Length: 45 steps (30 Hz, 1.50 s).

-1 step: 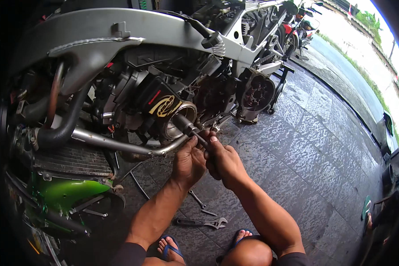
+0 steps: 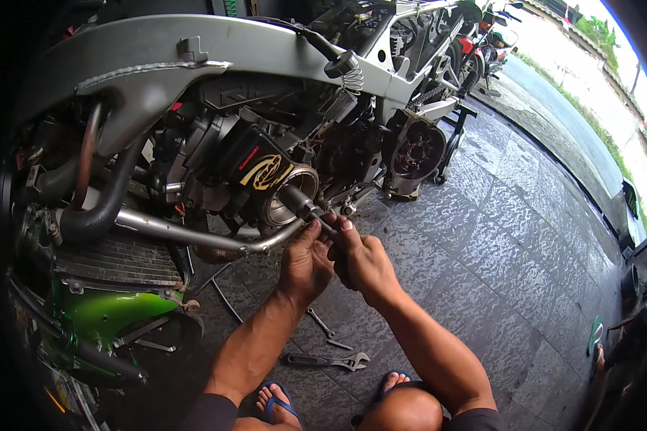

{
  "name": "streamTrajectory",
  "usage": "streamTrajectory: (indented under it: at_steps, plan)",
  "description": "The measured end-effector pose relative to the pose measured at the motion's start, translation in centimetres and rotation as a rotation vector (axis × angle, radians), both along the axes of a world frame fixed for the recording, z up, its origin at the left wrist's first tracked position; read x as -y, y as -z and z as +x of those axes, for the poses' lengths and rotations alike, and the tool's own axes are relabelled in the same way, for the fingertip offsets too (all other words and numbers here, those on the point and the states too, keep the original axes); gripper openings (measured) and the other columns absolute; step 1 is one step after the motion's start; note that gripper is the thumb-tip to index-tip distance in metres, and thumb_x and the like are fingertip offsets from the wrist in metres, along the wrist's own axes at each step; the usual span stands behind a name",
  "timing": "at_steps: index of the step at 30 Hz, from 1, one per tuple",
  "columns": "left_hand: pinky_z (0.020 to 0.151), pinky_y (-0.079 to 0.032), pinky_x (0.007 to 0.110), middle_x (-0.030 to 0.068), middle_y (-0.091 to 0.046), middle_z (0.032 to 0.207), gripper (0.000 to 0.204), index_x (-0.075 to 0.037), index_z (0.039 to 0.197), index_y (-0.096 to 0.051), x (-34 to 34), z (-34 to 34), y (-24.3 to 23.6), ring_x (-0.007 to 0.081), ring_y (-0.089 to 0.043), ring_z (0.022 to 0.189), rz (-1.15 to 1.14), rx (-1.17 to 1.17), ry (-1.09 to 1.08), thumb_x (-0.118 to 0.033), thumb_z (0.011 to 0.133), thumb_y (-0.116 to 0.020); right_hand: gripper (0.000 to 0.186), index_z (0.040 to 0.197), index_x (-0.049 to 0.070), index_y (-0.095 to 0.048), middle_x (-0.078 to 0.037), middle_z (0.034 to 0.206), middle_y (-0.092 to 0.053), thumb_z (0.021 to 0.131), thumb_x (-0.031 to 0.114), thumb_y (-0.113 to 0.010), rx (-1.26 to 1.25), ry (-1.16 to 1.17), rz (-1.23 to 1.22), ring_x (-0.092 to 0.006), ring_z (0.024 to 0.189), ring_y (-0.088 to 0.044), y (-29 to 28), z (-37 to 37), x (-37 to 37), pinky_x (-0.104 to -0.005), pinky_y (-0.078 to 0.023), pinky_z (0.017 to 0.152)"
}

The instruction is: The person attaches a puller tool to the motorcycle engine flywheel, loosens and removes the flywheel using a wrench and a hammer, and then separates the tool from the removed flywheel by hand.

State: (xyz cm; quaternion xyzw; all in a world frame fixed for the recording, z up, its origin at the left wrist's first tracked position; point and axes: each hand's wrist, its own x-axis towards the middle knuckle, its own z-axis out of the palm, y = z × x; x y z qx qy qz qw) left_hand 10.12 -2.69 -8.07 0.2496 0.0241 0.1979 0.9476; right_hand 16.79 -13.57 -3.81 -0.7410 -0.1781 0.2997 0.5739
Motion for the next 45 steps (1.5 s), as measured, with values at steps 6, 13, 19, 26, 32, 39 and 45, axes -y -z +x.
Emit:
streamTrajectory:
  at_steps: [6,13,19,26,32,39,45]
  plan:
    - [0.082,-0.046,0.030,0.0037,-0.061,0.096,0.028,-0.007,0.102,-0.061,0.3,1.0,-0.8,0.0135,-0.059,0.088,0.166,-0.285,-0.183,-0.034,0.096,-0.061,0.044,0.086,0.002,-0.061,-0.014,0.057,-0.056,0.098,0.044,-0.050,1.106,0.040,-0.111,-0.0338,0.059,-0.063,0.0,-1.0,0.3,-0.0426,-0.049,0.059]
    - [0.090,-0.046,0.030,0.0052,-0.062,0.102,0.036,-0.004,0.106,-0.061,0.4,-0.2,-1.0,0.0166,-0.059,0.098,0.091,-0.144,-0.067,-0.037,0.101,-0.049,0.059,0.081,-0.002,-0.061,-0.012,0.059,-0.058,0.099,0.052,-0.044,0.114,-0.114,0.092,-0.0255,0.055,-0.060,0.9,0.3,0.0,-0.0414,-0.047,0.057]
    - [0.083,-0.044,0.026,0.0030,-0.062,0.097,0.035,-0.008,0.100,-0.061,0.6,0.5,-1.4,0.0137,-0.058,0.091,0.387,-0.415,-0.199,-0.042,0.096,-0.059,0.059,0.075,0.000,-0.062,-0.016,0.062,-0.062,0.099,0.051,-0.046,1.088,0.119,-0.026,-0.0344,0.060,-0.063,0.2,-0.9,0.0,-0.0444,-0.047,0.058]
    - [0.081,-0.044,0.026,0.0044,-0.060,0.093,0.033,-0.005,0.104,-0.061,0.6,-0.3,-0.9,0.0138,-0.057,0.091,0.313,-0.158,-0.208,-0.036,0.101,-0.051,0.053,0.077,-0.002,-0.062,-0.016,0.060,-0.062,0.099,0.045,-0.049,0.521,0.032,0.079,-0.0340,0.057,-0.063,0.0,-0.9,0.3,-0.0426,-0.048,0.058]
    - [0.084,-0.046,0.031,0.0043,-0.059,0.093,0.028,-0.005,0.101,-0.060,0.3,0.8,-1.0,0.0149,-0.055,0.086,0.110,-0.249,-0.149,-0.032,0.096,-0.061,0.036,0.094,-0.004,-0.061,-0.024,0.071,-0.063,0.094,0.033,-0.060,0.792,-0.002,-0.070,-0.0396,0.065,-0.061,-0.6,-1.3,0.6,-0.0442,-0.047,0.061]
    - [0.097,-0.041,0.034,0.0064,-0.061,0.107,0.030,-0.002,0.116,-0.057,-0.2,-0.8,-0.1,0.0163,-0.055,0.104,0.070,-0.040,-0.082,-0.025,0.101,-0.048,0.045,0.093,-0.004,-0.065,-0.012,0.070,-0.063,0.098,0.040,-0.057,0.326,-0.239,-0.061,-0.0147,0.066,-0.058,-1.4,1.1,0.5,-0.0328,-0.046,0.060]
    - [0.094,-0.039,0.032,0.0026,-0.063,0.108,0.040,-0.008,0.117,-0.061,0.9,-0.4,-0.2,0.0157,-0.056,0.104,0.014,-0.208,-0.034,-0.042,0.096,-0.053,0.037,0.088,-0.006,-0.063,-0.027,0.079,-0.064,0.093,0.031,-0.060,0.856,0.098,0.134,-0.0425,0.078,-0.064,-5.5,9.1,-5.8,-0.0420,-0.050,0.068]
